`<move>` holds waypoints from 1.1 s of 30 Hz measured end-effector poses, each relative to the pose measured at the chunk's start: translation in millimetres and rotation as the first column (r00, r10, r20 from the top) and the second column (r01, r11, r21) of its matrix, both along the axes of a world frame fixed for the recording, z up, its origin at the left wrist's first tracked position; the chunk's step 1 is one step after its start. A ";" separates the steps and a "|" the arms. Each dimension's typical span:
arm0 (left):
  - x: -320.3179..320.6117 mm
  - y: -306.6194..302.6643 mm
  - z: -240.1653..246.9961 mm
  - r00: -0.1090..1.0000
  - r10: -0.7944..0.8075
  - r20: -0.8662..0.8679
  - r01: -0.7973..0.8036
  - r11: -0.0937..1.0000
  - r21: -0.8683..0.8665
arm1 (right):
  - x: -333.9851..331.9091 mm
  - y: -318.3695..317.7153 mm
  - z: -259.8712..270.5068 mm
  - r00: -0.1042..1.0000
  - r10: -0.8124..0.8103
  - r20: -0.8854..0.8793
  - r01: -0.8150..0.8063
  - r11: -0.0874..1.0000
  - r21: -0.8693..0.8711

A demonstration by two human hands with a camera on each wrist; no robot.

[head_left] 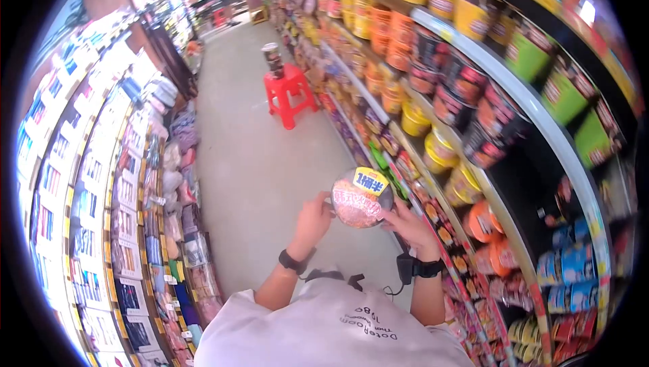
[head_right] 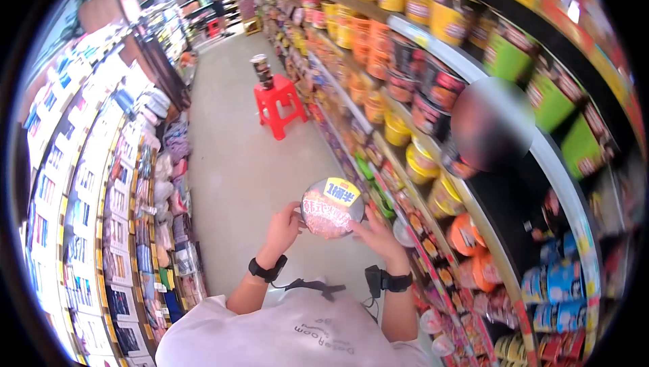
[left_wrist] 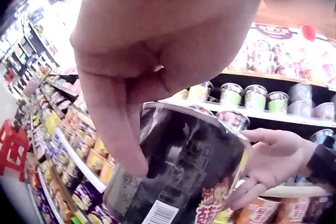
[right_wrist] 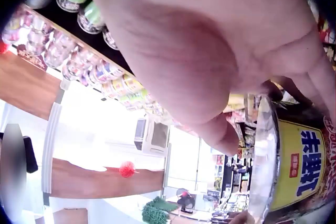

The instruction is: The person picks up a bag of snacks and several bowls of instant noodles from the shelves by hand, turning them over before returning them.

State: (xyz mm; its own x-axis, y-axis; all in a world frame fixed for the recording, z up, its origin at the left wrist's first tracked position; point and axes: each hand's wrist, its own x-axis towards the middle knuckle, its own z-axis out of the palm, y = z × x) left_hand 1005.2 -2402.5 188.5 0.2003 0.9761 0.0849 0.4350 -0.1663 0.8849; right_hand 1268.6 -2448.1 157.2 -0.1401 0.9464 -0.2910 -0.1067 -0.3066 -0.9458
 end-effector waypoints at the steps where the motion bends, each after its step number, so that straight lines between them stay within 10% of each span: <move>1: -20.2 12.1 -4.5 0.999 0.020 -0.037 -0.021 1.000 -0.014 | -20.3 17.1 12.9 0.997 0.068 -0.049 -0.069 0.997 -0.036; 11: -148.3 107.8 -39.7 0.941 0.243 -0.236 -0.254 0.967 -0.019 | -147.8 182.9 15.5 0.910 0.415 0.002 -0.411 0.901 -0.136; 24: -148.9 294.6 -50.1 0.874 0.317 -0.369 -0.334 0.942 0.019 | -165.5 440.5 -16.0 0.798 0.603 -0.017 -0.600 0.791 -0.121; 30: -157.4 408.4 -43.8 0.890 0.411 -0.197 -0.439 0.890 -0.125 | -175.6 571.2 3.8 0.733 0.679 0.041 -0.675 0.734 -0.077; 33: -177.0 450.4 -72.1 0.879 0.447 0.166 -0.396 0.878 -0.271 | -184.6 618.5 8.4 0.738 0.674 0.025 -0.673 0.739 -0.046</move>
State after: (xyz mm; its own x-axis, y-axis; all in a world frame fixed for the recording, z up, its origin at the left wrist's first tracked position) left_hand 828.2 -1952.0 116.4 -0.2327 0.9608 -0.1504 0.2124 0.2012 0.9563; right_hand 1083.9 -1829.6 165.6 -0.7256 0.5996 -0.3377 0.1744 -0.3145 -0.9331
